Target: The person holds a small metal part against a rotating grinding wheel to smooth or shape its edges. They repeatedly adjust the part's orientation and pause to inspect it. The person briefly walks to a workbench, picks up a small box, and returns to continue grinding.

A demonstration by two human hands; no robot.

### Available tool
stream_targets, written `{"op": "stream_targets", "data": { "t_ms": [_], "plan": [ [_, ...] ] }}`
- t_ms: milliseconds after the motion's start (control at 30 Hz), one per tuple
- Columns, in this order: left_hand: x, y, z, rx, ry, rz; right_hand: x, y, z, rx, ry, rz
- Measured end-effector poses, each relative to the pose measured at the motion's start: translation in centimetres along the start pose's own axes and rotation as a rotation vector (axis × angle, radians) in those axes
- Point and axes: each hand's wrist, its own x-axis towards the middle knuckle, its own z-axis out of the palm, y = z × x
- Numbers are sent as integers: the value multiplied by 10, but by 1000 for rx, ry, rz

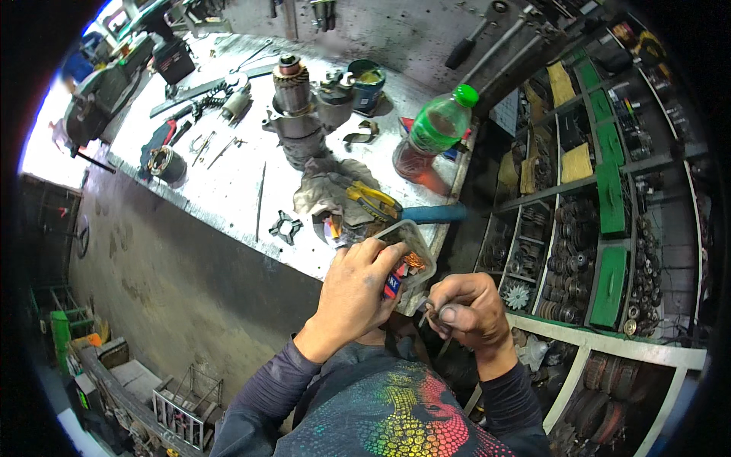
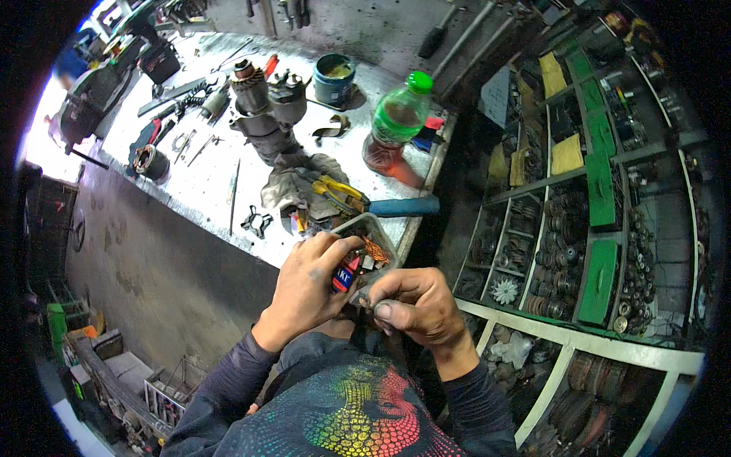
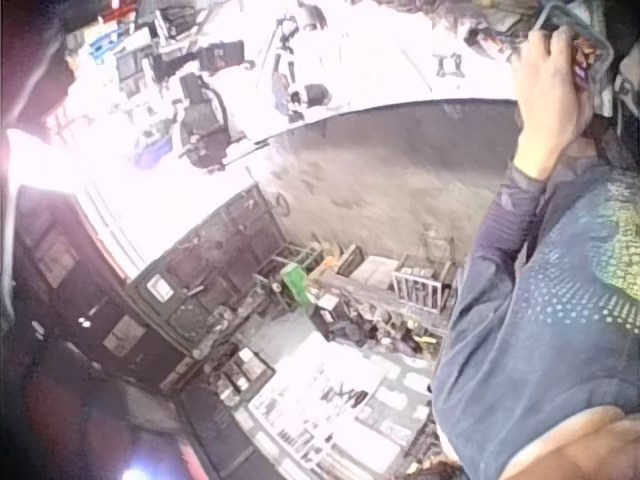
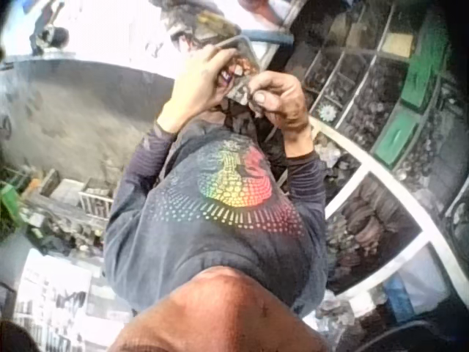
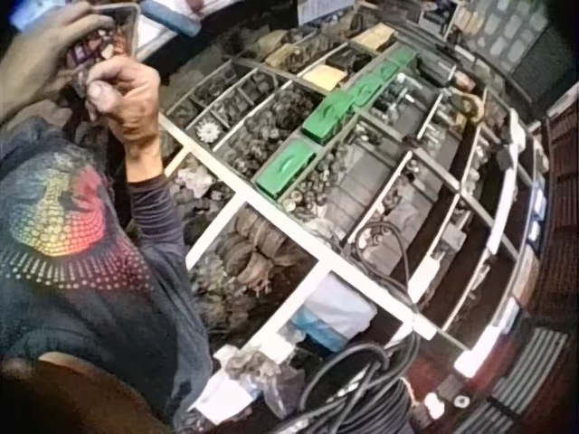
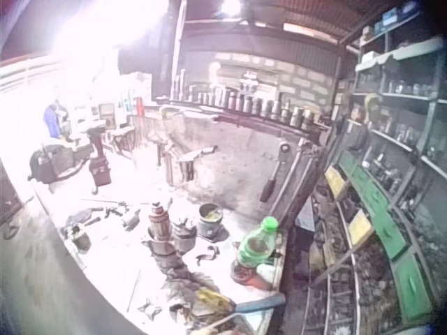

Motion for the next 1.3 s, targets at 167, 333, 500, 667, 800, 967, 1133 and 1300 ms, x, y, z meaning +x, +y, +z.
{"op": "stream_targets", "data": {
  "t_ms": [167,333,500,667,800,967,1133,1300],
  "plan": [
    [-6,15,0,-35,137,79,-16,14,-3,138,65,-67],
    [-31,33,-18,-1233,-225,-308,-22,22,-4,115,90,-35],
    [-40,34,-7,-661,-101,-194,-30,40,7,-261,256,16],
    [-64,24,-1,-199,-163,63,-33,53,19,-1132,207,-415],
    [-73,0,-14,-319,-218,-140,-25,44,2,-1202,281,-582],
    [-68,-10,-26,-920,-98,-504,-1,58,-27,-1609,199,-510],
    [-55,-1,-14,-1152,219,-494,29,86,-48,-1513,187,-614],
    [-43,31,-9,-967,537,-392,9,50,-67,-1255,133,-744]
  ]
}}
